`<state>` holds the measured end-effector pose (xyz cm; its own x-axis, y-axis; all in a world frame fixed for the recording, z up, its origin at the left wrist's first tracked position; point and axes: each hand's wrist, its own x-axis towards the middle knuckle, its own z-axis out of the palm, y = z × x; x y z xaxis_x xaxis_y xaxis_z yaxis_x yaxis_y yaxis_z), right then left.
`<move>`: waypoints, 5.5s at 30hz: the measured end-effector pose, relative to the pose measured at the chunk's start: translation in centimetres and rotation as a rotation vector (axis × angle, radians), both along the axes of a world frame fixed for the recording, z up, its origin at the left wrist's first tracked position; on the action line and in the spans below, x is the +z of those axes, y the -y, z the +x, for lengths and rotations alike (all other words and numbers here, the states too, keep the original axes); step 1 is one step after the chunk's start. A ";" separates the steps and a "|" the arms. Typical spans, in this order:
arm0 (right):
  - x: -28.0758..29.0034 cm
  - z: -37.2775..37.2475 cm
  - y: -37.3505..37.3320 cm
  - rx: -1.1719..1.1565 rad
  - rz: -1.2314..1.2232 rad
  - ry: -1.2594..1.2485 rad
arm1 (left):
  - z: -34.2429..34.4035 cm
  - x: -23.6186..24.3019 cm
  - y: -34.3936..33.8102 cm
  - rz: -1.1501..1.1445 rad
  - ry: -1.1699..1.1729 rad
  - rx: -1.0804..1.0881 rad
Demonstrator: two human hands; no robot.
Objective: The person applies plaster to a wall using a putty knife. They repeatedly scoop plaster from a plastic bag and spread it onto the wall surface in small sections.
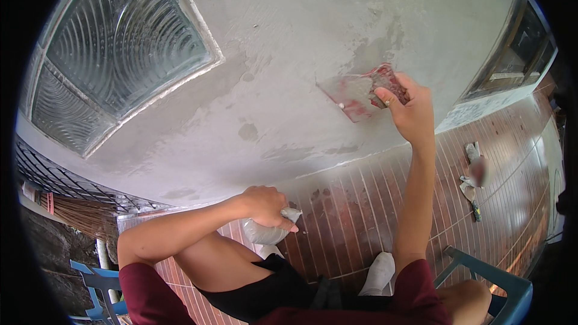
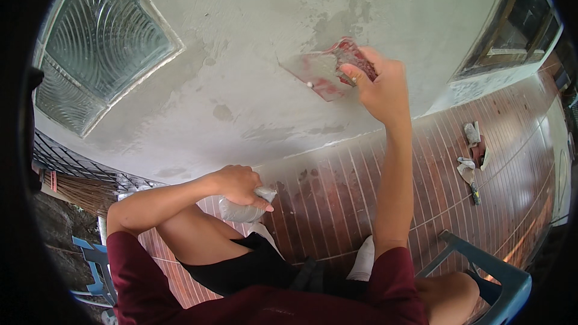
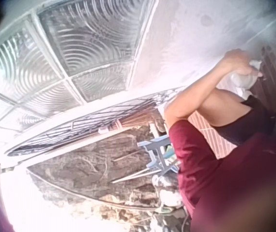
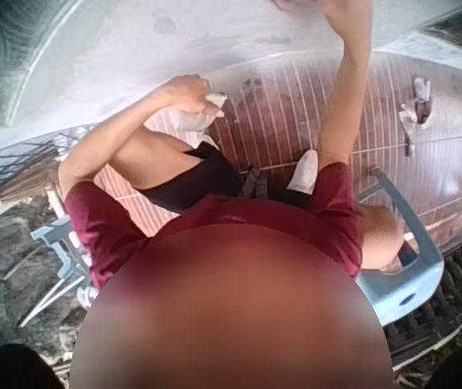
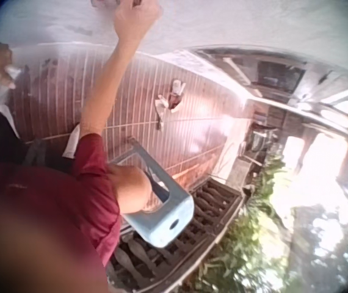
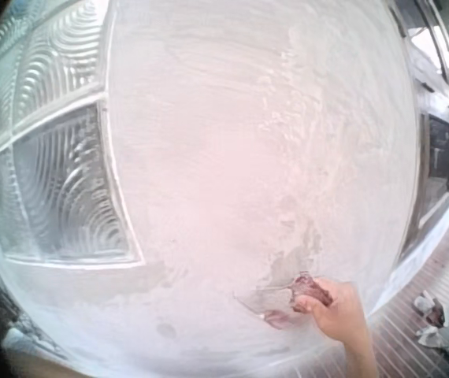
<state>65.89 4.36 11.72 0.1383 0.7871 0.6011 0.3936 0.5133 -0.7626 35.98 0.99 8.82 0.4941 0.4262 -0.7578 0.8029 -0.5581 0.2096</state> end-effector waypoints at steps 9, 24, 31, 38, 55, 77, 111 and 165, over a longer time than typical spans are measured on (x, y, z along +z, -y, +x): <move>-0.8 -0.1 -1.1 0.074 -0.029 -0.088 | -0.7 0.3 0.6 -0.028 -0.048 0.045; 0.8 0.8 -1.1 0.074 0.075 0.015 | -1.1 -0.1 0.6 -0.056 -0.081 0.043; 2.4 1.0 -1.5 0.033 0.189 0.056 | -0.7 -0.2 0.5 -0.053 -0.108 0.010; 3.4 1.0 -1.1 -0.018 0.204 0.078 | -0.4 -0.1 0.6 -0.031 -0.063 0.020; 3.2 1.1 -0.9 -0.028 0.256 0.128 | -0.4 -0.5 0.7 -0.043 -0.110 -0.014; -11.4 5.4 8.6 0.279 -0.029 -1.056 | -0.2 -0.4 1.6 -0.003 -0.115 -0.072; -5.6 2.1 0.7 -0.817 0.312 -0.422 | 1.1 -0.3 0.2 -0.036 -0.221 0.003; -5.3 1.5 -7.2 -0.981 0.403 -0.102 | 3.1 0.2 1.5 -0.120 -0.128 0.174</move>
